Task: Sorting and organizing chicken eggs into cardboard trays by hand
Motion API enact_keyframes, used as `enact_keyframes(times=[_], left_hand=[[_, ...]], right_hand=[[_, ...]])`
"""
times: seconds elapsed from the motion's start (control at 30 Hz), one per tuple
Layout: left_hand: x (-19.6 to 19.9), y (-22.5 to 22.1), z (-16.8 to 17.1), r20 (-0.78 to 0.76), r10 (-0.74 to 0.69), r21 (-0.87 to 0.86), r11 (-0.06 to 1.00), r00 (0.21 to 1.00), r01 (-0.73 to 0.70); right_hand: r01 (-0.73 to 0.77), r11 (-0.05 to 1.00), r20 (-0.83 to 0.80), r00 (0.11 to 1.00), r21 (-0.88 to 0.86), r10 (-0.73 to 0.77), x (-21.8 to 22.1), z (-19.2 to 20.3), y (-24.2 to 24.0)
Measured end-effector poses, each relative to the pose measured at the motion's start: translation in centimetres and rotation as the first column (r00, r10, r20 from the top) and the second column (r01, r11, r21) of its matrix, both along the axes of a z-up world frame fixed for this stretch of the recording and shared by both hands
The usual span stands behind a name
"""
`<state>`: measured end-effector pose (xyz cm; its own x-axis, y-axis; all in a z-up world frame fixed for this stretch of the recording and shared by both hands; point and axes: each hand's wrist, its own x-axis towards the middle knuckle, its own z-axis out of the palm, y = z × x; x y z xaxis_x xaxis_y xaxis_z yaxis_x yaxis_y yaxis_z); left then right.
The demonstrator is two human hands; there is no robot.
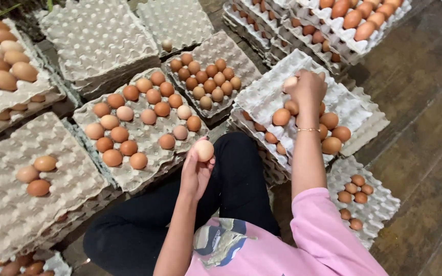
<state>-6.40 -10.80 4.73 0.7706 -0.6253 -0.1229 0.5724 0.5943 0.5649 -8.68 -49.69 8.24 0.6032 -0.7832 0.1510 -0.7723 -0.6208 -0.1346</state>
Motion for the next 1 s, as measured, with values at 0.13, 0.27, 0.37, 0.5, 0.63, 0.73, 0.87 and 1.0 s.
enact_keyframes(times=[0.13,0.27,0.37,0.5,0.63,0.73,0.87,1.0], left_hand=[[0.5,1.1,2.8,-0.143,-0.072,-0.044,0.997,0.987,0.066],[1.3,1.6,2.2,-0.246,-0.05,0.041,0.997,0.968,0.062],[1.4,2.3,2.4,-0.325,0.032,0.009,0.999,0.945,-0.031],[1.4,4.0,3.3,-0.35,0.081,-0.028,0.995,0.933,-0.097],[1.5,5.7,3.7,-0.341,0.144,-0.003,0.988,0.929,-0.155],[1.5,6.0,4.0,-0.308,0.177,0.046,0.984,0.935,-0.171],[1.7,5.7,3.3,-0.144,0.281,0.188,0.949,0.949,-0.252],[2.9,5.1,3.9,0.075,0.382,0.261,0.884,0.921,-0.388]], right_hand=[[-0.039,0.999,0.292,0.956,0.008,0.035,-0.5,2.1,2.5],[-0.309,0.852,0.722,0.683,0.422,-0.11,-1.5,3.6,11.1],[-0.729,0.247,0.754,0.528,0.639,-0.391,-2.0,2.0,17.6],[-0.793,-0.456,0.617,0.604,0.404,-0.504,-0.5,-3.2,21.7],[-0.773,-0.491,0.637,0.622,0.403,-0.456,0.4,0.2,25.9],[-0.767,-0.496,0.67,0.619,0.407,-0.409,0.9,0.2,26.8],[-0.76,-0.422,0.734,0.625,0.494,-0.265,2.5,-1.1,27.3],[-0.781,-0.246,0.795,0.603,0.574,-0.059,4.7,-2.5,27.8]])
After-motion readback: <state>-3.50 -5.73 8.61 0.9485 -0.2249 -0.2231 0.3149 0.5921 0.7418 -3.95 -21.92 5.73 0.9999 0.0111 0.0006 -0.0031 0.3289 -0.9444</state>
